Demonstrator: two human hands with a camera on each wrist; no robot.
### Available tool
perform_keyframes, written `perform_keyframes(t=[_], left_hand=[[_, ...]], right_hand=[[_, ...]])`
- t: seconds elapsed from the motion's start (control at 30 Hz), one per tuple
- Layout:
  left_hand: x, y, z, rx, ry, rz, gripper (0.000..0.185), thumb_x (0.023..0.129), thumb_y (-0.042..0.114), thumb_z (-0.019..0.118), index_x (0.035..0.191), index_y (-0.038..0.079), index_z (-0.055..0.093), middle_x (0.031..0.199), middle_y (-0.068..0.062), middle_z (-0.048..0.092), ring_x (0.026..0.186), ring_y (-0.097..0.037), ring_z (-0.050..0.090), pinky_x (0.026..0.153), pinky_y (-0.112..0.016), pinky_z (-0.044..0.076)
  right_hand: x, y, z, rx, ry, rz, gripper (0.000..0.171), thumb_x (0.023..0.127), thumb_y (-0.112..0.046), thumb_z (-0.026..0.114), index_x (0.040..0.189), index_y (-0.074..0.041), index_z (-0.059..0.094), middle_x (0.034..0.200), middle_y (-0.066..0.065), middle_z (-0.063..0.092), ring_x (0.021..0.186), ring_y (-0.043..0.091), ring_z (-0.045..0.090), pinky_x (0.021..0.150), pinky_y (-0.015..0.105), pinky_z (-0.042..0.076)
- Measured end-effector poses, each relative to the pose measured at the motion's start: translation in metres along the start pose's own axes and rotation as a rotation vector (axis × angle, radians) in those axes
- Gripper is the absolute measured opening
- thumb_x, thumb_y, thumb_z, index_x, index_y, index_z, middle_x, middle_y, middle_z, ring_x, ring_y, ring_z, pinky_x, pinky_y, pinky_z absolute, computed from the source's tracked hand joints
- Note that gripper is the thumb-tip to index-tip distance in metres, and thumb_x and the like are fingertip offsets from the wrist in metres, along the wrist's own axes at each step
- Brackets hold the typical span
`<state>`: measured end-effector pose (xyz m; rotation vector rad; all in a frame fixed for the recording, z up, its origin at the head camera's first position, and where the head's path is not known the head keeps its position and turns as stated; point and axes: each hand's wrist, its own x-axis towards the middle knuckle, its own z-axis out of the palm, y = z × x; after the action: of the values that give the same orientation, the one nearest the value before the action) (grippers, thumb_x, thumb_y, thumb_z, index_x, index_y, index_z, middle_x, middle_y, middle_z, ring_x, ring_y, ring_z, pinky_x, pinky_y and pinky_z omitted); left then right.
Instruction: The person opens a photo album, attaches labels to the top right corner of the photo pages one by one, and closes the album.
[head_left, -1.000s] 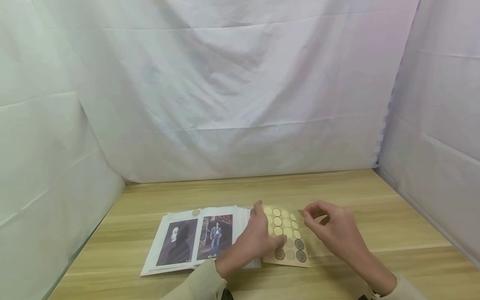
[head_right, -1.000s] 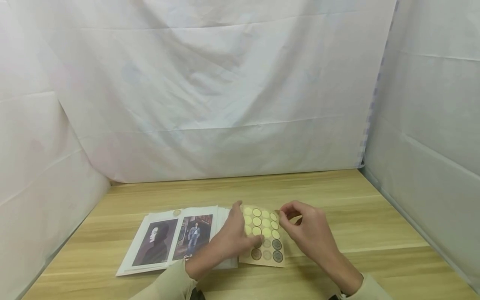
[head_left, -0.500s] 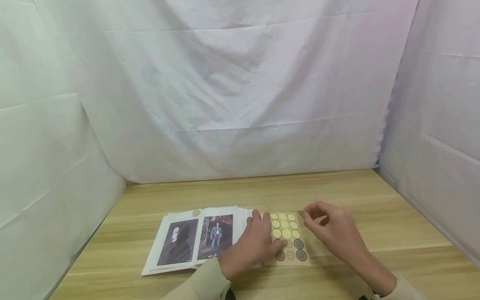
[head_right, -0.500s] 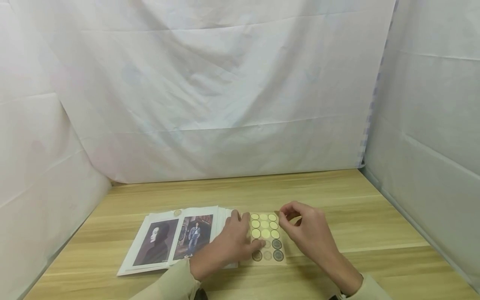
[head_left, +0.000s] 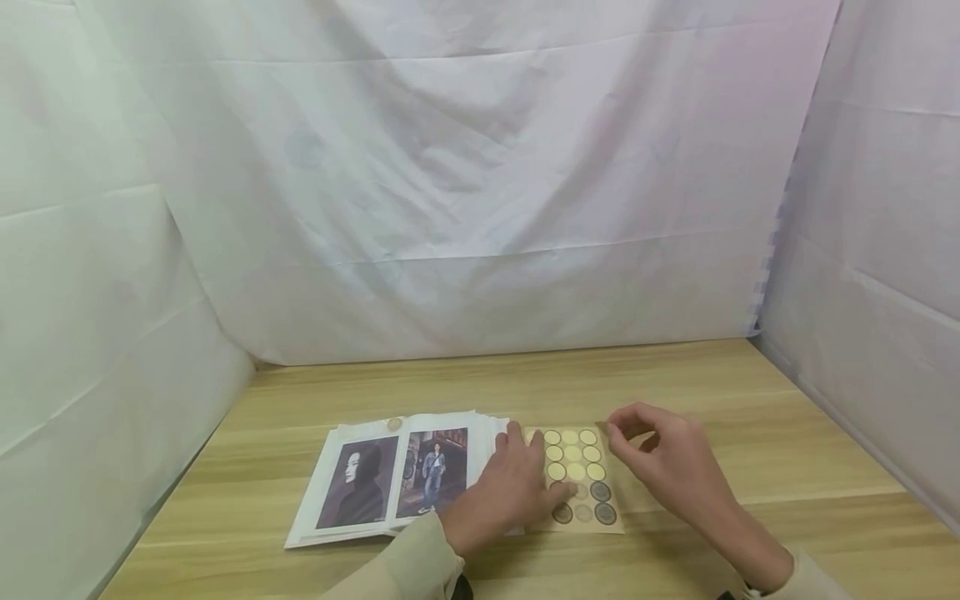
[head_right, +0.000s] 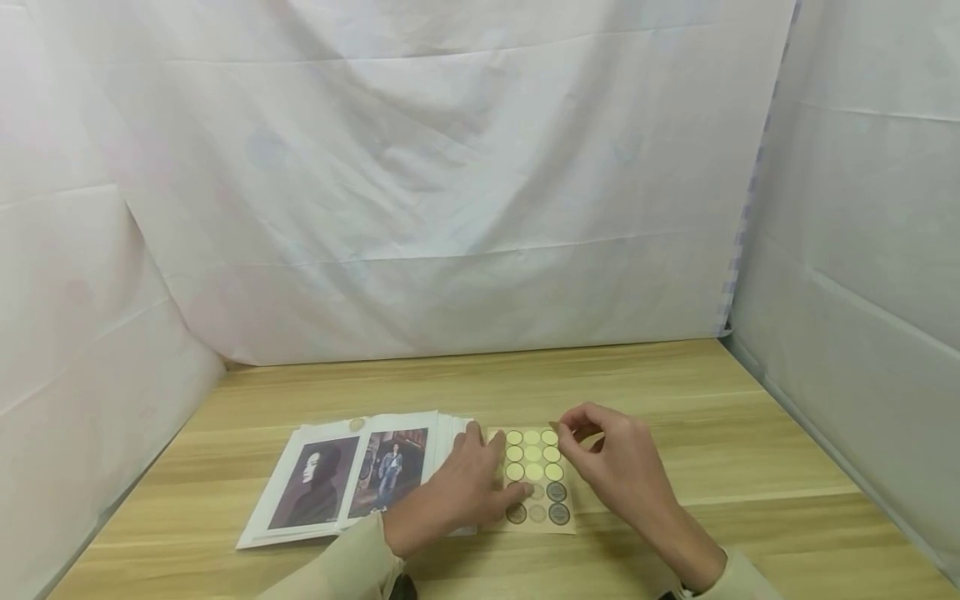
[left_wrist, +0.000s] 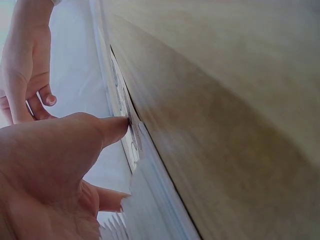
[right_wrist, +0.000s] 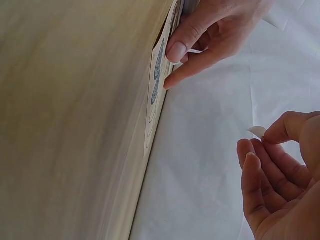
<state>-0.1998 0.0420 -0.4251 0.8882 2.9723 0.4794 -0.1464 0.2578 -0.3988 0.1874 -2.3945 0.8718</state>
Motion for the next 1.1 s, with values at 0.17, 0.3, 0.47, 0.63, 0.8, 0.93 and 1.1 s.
perform_keyframes(t=[0.17, 0.3, 0.47, 0.63, 0.8, 0.93, 1.1], left_hand=[[0.002, 0.0, 0.001, -0.011, -0.009, -0.009, 0.089, 0.093, 0.059, 0.079, 0.153, -0.002, 0.055, 0.133, -0.025, 0.054, 0.111, -0.031, 0.06, 0.091, -0.04, 0.064], [0.003, 0.0, 0.002, -0.016, -0.002, -0.007, 0.094, 0.095, 0.059, 0.077, 0.161, 0.0, 0.046, 0.136, -0.024, 0.055, 0.113, -0.03, 0.061, 0.089, -0.036, 0.064], [-0.001, -0.003, -0.003, -0.065, 0.029, 0.008, 0.09, 0.097, 0.054, 0.076, 0.163, 0.002, 0.043, 0.139, -0.018, 0.057, 0.12, -0.026, 0.06, 0.093, -0.035, 0.063], [-0.008, -0.019, -0.018, -0.117, 0.088, 0.032, 0.079, 0.1, 0.048, 0.075, 0.16, 0.005, 0.048, 0.146, -0.017, 0.06, 0.129, -0.029, 0.063, 0.1, -0.042, 0.064], [-0.013, -0.049, -0.033, -0.162, 0.191, 0.056, 0.064, 0.104, 0.039, 0.072, 0.154, 0.005, 0.054, 0.148, -0.02, 0.061, 0.138, -0.036, 0.06, 0.109, -0.051, 0.059], [-0.018, -0.075, -0.039, -0.134, 0.26, 0.045, 0.057, 0.104, 0.036, 0.073, 0.149, 0.005, 0.059, 0.142, -0.018, 0.065, 0.136, -0.036, 0.061, 0.106, -0.051, 0.06], [-0.028, -0.098, -0.042, -0.093, 0.291, 0.0, 0.051, 0.101, 0.033, 0.077, 0.142, 0.005, 0.065, 0.136, -0.015, 0.069, 0.131, -0.036, 0.065, 0.101, -0.051, 0.061]], right_hand=[[0.001, 0.001, 0.002, 0.0, -0.003, -0.004, 0.019, 0.092, -0.002, 0.079, 0.093, -0.022, 0.079, 0.083, -0.013, 0.078, 0.074, -0.001, 0.07, 0.061, 0.025, 0.062], [0.002, 0.003, 0.003, 0.0, -0.008, -0.002, 0.019, 0.092, -0.002, 0.079, 0.094, -0.021, 0.079, 0.083, -0.014, 0.078, 0.074, -0.001, 0.07, 0.062, 0.025, 0.062], [0.004, 0.004, 0.007, 0.008, -0.02, -0.005, 0.019, 0.092, -0.003, 0.079, 0.094, -0.022, 0.079, 0.083, -0.014, 0.077, 0.075, 0.0, 0.07, 0.063, 0.025, 0.062], [0.011, 0.003, 0.012, 0.007, -0.024, -0.025, 0.018, 0.093, -0.004, 0.08, 0.094, -0.023, 0.079, 0.083, -0.015, 0.077, 0.075, -0.001, 0.069, 0.063, 0.022, 0.061], [0.019, -0.002, 0.021, 0.037, -0.041, -0.04, 0.016, 0.093, -0.006, 0.08, 0.094, -0.022, 0.079, 0.082, -0.015, 0.076, 0.074, -0.001, 0.069, 0.063, 0.021, 0.06], [0.027, -0.006, 0.031, 0.059, -0.061, -0.055, 0.009, 0.094, -0.01, 0.081, 0.094, -0.019, 0.08, 0.084, -0.014, 0.077, 0.075, 0.0, 0.07, 0.063, 0.022, 0.06], [0.037, -0.009, 0.043, 0.071, -0.087, -0.084, 0.003, 0.097, -0.015, 0.081, 0.094, -0.016, 0.08, 0.087, -0.013, 0.078, 0.077, 0.002, 0.071, 0.064, 0.022, 0.06]])
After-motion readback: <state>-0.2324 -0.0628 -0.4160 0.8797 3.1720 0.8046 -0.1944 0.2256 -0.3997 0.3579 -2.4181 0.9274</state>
